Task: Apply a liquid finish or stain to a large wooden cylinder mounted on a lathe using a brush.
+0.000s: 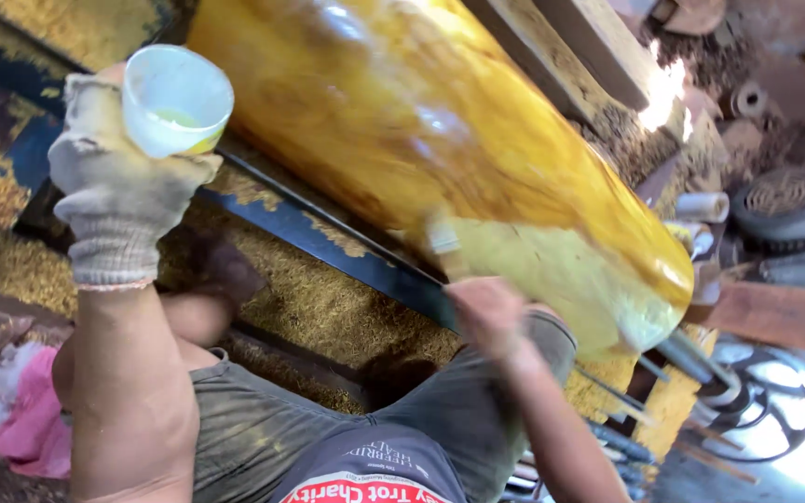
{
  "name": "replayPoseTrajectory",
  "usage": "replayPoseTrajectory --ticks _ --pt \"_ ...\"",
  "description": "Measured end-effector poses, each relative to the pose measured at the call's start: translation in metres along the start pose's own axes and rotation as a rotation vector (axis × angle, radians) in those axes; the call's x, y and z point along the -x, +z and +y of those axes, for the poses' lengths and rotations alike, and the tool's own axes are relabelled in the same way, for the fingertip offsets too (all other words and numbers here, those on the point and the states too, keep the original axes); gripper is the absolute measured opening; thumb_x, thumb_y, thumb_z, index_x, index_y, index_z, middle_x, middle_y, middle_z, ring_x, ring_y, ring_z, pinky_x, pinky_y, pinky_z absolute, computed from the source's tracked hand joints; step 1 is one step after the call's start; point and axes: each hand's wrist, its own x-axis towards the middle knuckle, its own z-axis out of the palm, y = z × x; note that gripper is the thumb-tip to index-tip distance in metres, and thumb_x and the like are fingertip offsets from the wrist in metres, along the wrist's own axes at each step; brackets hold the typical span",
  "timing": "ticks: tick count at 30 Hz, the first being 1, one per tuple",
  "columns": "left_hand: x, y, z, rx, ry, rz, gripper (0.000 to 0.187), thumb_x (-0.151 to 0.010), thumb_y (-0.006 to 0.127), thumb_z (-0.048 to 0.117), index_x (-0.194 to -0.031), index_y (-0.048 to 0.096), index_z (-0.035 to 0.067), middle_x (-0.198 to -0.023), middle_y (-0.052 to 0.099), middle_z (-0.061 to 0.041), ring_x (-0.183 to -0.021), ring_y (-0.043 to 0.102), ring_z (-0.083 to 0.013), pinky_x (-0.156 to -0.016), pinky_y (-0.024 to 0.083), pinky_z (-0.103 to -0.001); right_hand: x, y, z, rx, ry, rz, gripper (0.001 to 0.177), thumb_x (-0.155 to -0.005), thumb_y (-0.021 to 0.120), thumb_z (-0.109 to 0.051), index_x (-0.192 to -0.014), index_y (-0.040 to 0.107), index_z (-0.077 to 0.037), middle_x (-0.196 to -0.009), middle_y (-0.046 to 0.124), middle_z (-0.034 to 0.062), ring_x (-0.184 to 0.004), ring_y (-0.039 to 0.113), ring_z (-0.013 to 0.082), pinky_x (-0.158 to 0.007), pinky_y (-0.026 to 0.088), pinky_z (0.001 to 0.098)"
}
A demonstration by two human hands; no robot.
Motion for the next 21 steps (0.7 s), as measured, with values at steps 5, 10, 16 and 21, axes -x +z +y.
replayPoseTrajectory --ticks 5,10,16,21 --pt "0.008 0.015 0.010 -0.028 -0.015 -0.049 0.065 -0.067 0.096 0.011 -0.123 0.064 -0.001 -0.119 0.070 -0.019 -0.103 0.071 -0.0344 -0.089 0.058 -0.041 -0.009 0.031 -0.006 -0.097 -0.044 -0.292 0.031 -0.074 0.074 -0.004 -0.106 0.074 -0.002 -0.085 0.068 0.0141 -0.076 0.066 0.0338 -0.066 0.055 0.0440" --pt "0.022 0.019 0.010 0.007 -0.154 -0.114 0.069 -0.068 0.096 0.011 -0.128 0.064 0.002 -0.122 0.071 -0.015 -0.111 0.072 -0.0300 -0.095 0.059 -0.040 -0.011 -0.005 -0.010 -0.170 0.046 0.126 0.028 -0.083 0.071 0.003 -0.111 0.070 -0.002 -0.101 0.071 0.0124 -0.085 0.069 0.0285 -0.074 0.058 0.0375" --pt "0.022 0.027 0.025 0.005 -0.133 -0.158 0.069 -0.068 0.097 0.010 -0.129 0.065 0.002 -0.121 0.072 -0.014 -0.111 0.072 -0.0294 -0.095 0.058 -0.039 -0.012 0.042 -0.009 -0.051 -0.044 -0.221 0.033 -0.069 0.078 -0.003 -0.102 0.075 -0.006 -0.085 0.069 0.0122 -0.079 0.069 0.0334 -0.068 0.057 0.0434" --pt "0.027 0.030 0.027 0.109 -0.205 -0.162 0.077 -0.066 0.096 0.010 -0.134 0.062 0.001 -0.127 0.071 -0.013 -0.111 0.071 -0.0248 -0.096 0.058 -0.037 -0.001 -0.005 -0.012 -0.146 0.161 0.189 0.025 -0.088 0.074 0.001 -0.110 0.073 -0.010 -0.101 0.073 0.0085 -0.088 0.072 0.0265 -0.074 0.060 0.0366"
